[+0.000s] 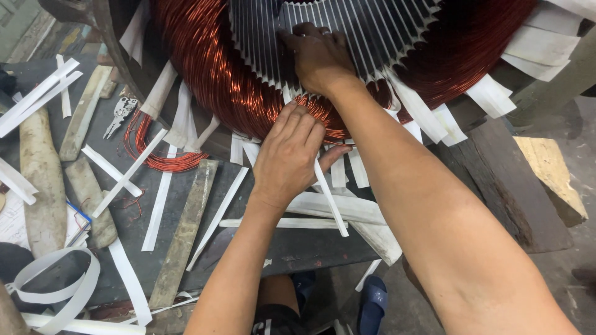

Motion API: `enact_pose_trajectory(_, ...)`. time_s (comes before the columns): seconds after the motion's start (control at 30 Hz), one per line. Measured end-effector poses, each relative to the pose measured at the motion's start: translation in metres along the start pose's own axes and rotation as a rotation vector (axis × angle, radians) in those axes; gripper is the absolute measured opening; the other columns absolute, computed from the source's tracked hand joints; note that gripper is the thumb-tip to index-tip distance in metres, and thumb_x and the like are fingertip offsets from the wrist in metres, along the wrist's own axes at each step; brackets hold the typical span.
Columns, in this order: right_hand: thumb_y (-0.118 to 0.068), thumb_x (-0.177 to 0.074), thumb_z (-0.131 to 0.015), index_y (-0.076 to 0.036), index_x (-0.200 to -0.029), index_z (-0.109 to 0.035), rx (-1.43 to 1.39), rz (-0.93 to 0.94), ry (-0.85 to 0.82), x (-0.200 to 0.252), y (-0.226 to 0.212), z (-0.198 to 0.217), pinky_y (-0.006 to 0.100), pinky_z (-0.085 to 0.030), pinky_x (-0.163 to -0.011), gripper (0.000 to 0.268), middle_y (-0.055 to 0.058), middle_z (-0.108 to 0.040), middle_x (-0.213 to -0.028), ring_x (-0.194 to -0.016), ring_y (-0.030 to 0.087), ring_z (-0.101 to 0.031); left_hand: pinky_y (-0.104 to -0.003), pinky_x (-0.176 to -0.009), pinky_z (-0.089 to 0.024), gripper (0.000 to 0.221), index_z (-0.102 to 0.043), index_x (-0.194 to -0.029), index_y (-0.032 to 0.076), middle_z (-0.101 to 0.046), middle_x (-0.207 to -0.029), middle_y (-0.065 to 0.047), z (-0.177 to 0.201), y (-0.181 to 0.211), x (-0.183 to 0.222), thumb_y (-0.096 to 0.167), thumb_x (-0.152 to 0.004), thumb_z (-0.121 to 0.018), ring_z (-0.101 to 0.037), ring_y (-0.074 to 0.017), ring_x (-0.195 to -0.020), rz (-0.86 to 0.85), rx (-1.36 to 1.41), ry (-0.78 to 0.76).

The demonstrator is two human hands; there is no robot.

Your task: Repairing an electric motor stator by inserting insulation strips and tapping windings with a mallet

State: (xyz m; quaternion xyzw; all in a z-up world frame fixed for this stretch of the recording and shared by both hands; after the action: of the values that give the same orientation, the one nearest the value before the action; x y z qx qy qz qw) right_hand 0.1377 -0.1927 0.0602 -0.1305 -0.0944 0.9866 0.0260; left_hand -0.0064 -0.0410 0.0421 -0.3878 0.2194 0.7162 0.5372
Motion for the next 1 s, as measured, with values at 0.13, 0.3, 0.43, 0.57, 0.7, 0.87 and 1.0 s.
enact_pose_trajectory(0.13,0.005,-0.094,-0.046,-0.029,-0.157,-0.057,-0.049,-0.067,-0.042,0.004,-0.003,0.004,0.058,-0.018,-0.126,0.072,0.01,-0.045,-0.163,-0.146,0.041,-0.042,-0.053,-0.122,-0.048,0.052,-0.063,-0.095,-0.001,-0.062,-0.096,-0.017,0.001,0.001,-0.001,0.049,-0.111,-0.064,-0.065,-0.0358,-0.1,-0.001,0.009,0.014)
enact_pose_trajectory(0.3,0.006,-0.094,-0.046,-0.034,-0.162,-0.051,-0.01,-0.035,-0.048,0.003,-0.003,0.002,0.055,-0.021,-0.124,0.079,0.01,-0.047,-0.159,-0.141,0.041,-0.046,-0.052,-0.123,-0.048,0.051,-0.064,-0.096,0.0,-0.062,-0.096,-0.016,0.001,0.001,0.0,0.049,-0.111,-0.065,-0.065,-0.0355,-0.101,-0.002,0.002,0.012)
enact_pose_trajectory(0.43,0.012,-0.094,-0.047,-0.034,-0.165,-0.045,-0.035,-0.084,-0.087,0.009,-0.009,0.009,0.054,-0.015,-0.129,0.084,0.006,-0.043,-0.165,-0.148,0.038,-0.042,-0.052,-0.123,-0.047,0.052,-0.064,-0.096,0.001,-0.062,-0.096,-0.015,-0.001,0.0,0.001,0.05,-0.111,-0.064,-0.065,-0.035,-0.101,0.001,-0.01,0.005)
enact_pose_trajectory(0.57,0.013,-0.095,-0.044,-0.039,-0.168,-0.039,-0.028,-0.117,-0.117,0.01,-0.008,0.008,0.052,-0.016,-0.13,0.09,0.007,-0.041,-0.165,-0.149,0.036,-0.04,-0.052,-0.125,-0.046,0.052,-0.064,-0.096,0.001,-0.061,-0.096,-0.015,-0.002,-0.001,0.002,0.05,-0.111,-0.064,-0.064,-0.0347,-0.1,0.001,-0.022,-0.004)
enact_pose_trajectory(0.7,0.011,-0.095,-0.045,-0.035,-0.165,-0.045,-0.037,-0.074,-0.081,0.011,-0.012,0.013,0.056,-0.02,-0.126,0.084,0.008,-0.044,-0.164,-0.147,0.041,-0.043,-0.052,-0.123,-0.047,0.05,-0.065,-0.098,0.001,-0.061,-0.096,-0.015,-0.002,-0.001,0.002,0.049,-0.11,-0.065,-0.065,-0.0362,-0.103,0.002,-0.013,-0.002)
enact_pose_trajectory(0.87,0.005,-0.101,-0.038,-0.041,-0.163,-0.047,-0.081,-0.138,-0.091,0.014,-0.012,0.014,0.057,-0.026,-0.125,0.077,0.002,-0.041,-0.166,-0.15,0.044,-0.034,-0.051,-0.124,-0.046,0.05,-0.065,-0.098,0.001,-0.062,-0.097,-0.016,-0.003,-0.001,0.003,0.049,-0.11,-0.067,-0.066,-0.0364,-0.103,0.004,-0.022,-0.007)
enact_pose_trajectory(1.0,0.011,-0.097,-0.041,-0.033,-0.164,-0.048,-0.071,-0.124,-0.091,0.013,-0.013,0.014,0.057,-0.023,-0.126,0.08,0.008,-0.041,-0.167,-0.152,0.041,-0.034,-0.051,-0.125,-0.046,0.05,-0.065,-0.098,0.001,-0.062,-0.098,-0.016,-0.004,-0.002,0.003,0.049,-0.11,-0.067,-0.066,-0.0366,-0.106,0.006,-0.018,-0.008)
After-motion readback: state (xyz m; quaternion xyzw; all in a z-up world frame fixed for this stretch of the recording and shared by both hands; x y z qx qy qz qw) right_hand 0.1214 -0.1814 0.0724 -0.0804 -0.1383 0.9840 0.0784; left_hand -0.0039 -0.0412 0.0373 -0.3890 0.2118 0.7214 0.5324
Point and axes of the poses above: each hand's wrist, its own x-axis away from the middle knuckle, its own z-axis out of the back of the hand, y = z × x, the point moved 6 cm from there along -x, towards the middle knuckle
